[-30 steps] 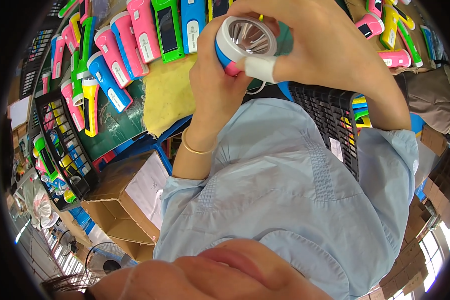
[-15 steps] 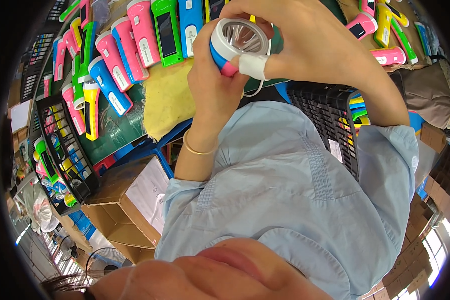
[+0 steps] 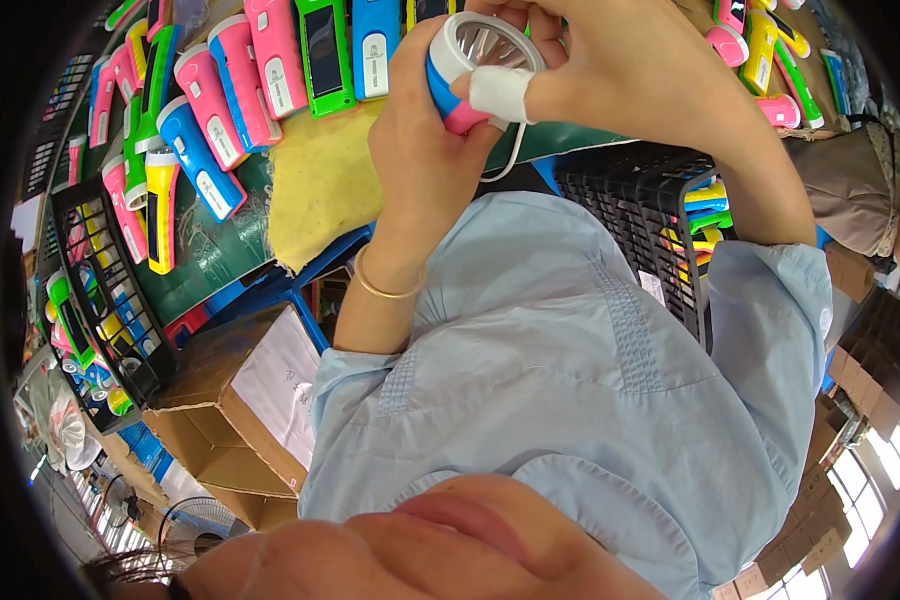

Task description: Inspecting and testing handheld flashlights on an assembly line by plugging them into a power source.

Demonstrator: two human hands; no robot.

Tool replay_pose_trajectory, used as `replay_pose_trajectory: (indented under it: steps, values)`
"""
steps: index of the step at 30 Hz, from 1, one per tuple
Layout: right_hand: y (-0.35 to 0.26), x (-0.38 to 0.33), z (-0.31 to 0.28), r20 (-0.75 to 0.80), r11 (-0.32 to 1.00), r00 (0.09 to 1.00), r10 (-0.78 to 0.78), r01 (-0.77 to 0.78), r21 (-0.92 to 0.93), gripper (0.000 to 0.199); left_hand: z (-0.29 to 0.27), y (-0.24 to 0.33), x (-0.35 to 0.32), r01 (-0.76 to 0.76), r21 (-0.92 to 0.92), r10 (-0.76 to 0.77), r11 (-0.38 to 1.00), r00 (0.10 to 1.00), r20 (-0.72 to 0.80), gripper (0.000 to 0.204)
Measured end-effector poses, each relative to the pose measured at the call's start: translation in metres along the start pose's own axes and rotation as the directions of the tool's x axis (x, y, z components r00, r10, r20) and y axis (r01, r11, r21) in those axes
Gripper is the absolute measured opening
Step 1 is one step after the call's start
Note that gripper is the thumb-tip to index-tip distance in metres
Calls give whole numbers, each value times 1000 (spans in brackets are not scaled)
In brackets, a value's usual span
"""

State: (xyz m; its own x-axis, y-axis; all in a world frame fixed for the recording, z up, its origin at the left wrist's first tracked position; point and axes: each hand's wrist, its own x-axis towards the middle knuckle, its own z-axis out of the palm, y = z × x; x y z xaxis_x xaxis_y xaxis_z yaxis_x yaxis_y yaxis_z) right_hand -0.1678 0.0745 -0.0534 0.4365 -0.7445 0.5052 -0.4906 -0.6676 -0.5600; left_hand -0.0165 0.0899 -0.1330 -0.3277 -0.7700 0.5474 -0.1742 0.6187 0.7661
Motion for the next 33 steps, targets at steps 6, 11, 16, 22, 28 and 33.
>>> replay_pose_trajectory:
  steps: [6,11,16,22,28,33]
  values:
    - [-58,15,-31,180,886,881,437,-387,-258,44,-2,4,6,-27,-34,27,999,1000,3,66]
    - [-37,1,-14,87,888,913,399,-360,-286,37,-5,1,5,77,-9,-77,997,997,10,66]
    - [-32,-7,-17,132,865,877,462,-413,-286,43,-1,6,5,184,-129,-173,974,981,93,63]
    - [-43,-8,-12,99,823,850,517,-462,-332,42,-3,20,0,212,-117,-208,970,977,52,63]
    - [-39,-10,-16,73,866,906,417,-371,-336,44,-1,19,2,183,13,-184,983,982,51,62]
    - [-34,-11,-21,193,934,922,335,-297,-198,41,0,20,3,221,-71,-219,973,975,29,60]
